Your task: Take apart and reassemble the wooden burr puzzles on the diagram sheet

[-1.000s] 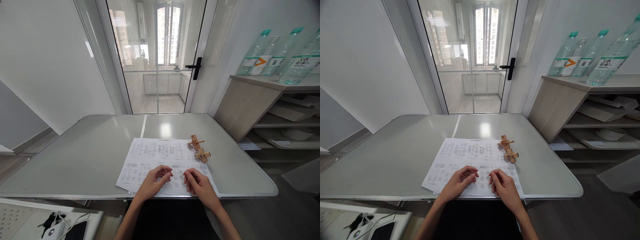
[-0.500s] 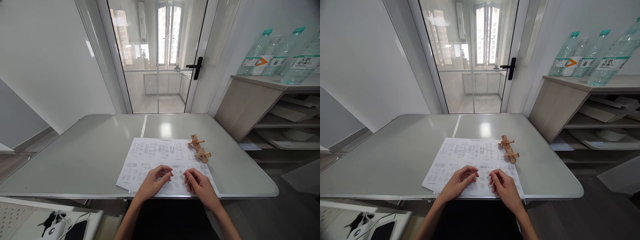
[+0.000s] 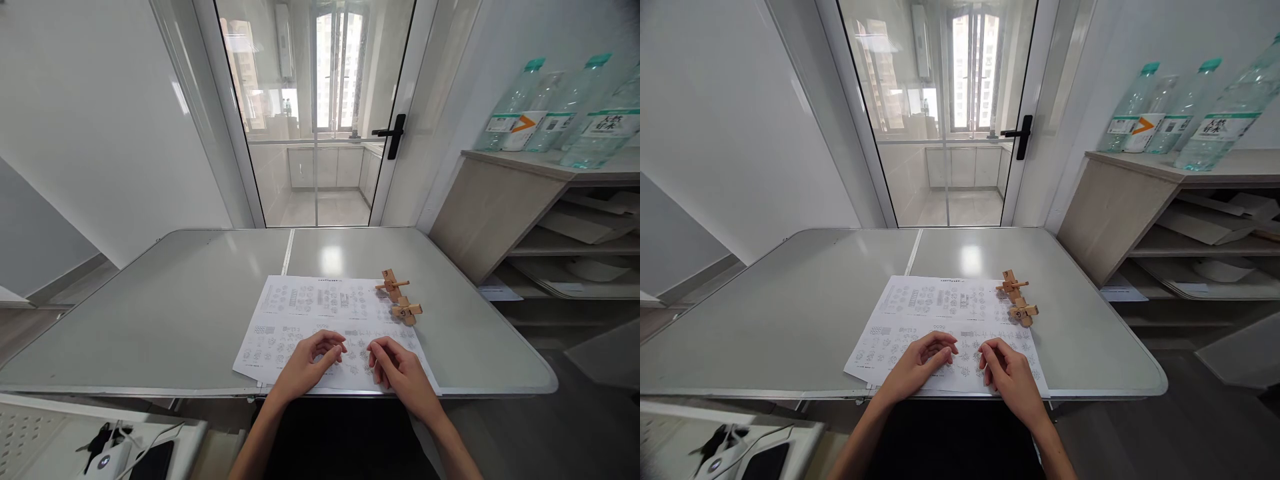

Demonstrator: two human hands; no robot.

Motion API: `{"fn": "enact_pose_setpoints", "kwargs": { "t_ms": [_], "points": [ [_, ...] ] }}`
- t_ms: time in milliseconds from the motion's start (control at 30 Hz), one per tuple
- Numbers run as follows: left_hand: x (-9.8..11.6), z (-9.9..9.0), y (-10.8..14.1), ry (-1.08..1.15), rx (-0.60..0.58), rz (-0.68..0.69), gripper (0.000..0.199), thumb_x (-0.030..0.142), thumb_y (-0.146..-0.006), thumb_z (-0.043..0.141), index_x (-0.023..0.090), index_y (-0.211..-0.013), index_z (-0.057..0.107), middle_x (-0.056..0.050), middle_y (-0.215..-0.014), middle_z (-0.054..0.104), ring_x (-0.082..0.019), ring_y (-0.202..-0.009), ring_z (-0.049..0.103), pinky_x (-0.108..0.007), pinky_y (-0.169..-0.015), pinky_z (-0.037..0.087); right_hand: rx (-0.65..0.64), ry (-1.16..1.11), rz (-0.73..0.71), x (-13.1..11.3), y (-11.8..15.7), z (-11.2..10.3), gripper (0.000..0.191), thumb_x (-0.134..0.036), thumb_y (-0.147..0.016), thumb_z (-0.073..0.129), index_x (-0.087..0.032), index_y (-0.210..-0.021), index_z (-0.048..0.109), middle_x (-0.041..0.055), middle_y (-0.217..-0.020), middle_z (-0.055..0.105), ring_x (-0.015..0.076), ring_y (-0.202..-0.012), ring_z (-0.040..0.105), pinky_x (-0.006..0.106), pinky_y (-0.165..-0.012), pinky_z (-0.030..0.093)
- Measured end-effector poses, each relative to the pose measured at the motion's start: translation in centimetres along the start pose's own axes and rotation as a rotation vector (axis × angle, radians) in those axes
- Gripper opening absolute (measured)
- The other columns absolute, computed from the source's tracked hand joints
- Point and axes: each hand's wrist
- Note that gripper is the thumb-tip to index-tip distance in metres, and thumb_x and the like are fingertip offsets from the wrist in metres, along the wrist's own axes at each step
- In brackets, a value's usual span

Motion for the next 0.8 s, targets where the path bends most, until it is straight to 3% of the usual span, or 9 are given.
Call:
{"fn": "enact_pose_setpoints", "kwargs": {
  "t_ms": [800],
  "points": [
    [-0.17,0.03,-0.03,-0.004,-0.004,0.020,0.030,0.045,-0.101,0.062,0.022,-0.118,0.069,-0.007,-0.109,0.077,-0.021,-0.096,0.070,-0.038,-0.097,0.055,0.004,0.010,-0.013,0.06,0.07,-0.01,0.049,-0.068,-0.099,0.051,-0.022,-0.090,0.065,0.0017,-0.074,0.067,0.0157,-0.055,0.058,0.027,-0.051,0.044]
  ]
}}
Point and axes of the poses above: each hand's wrist, its own y-axis away from the middle knuckle, its own z-axis out of the palm, x = y × z
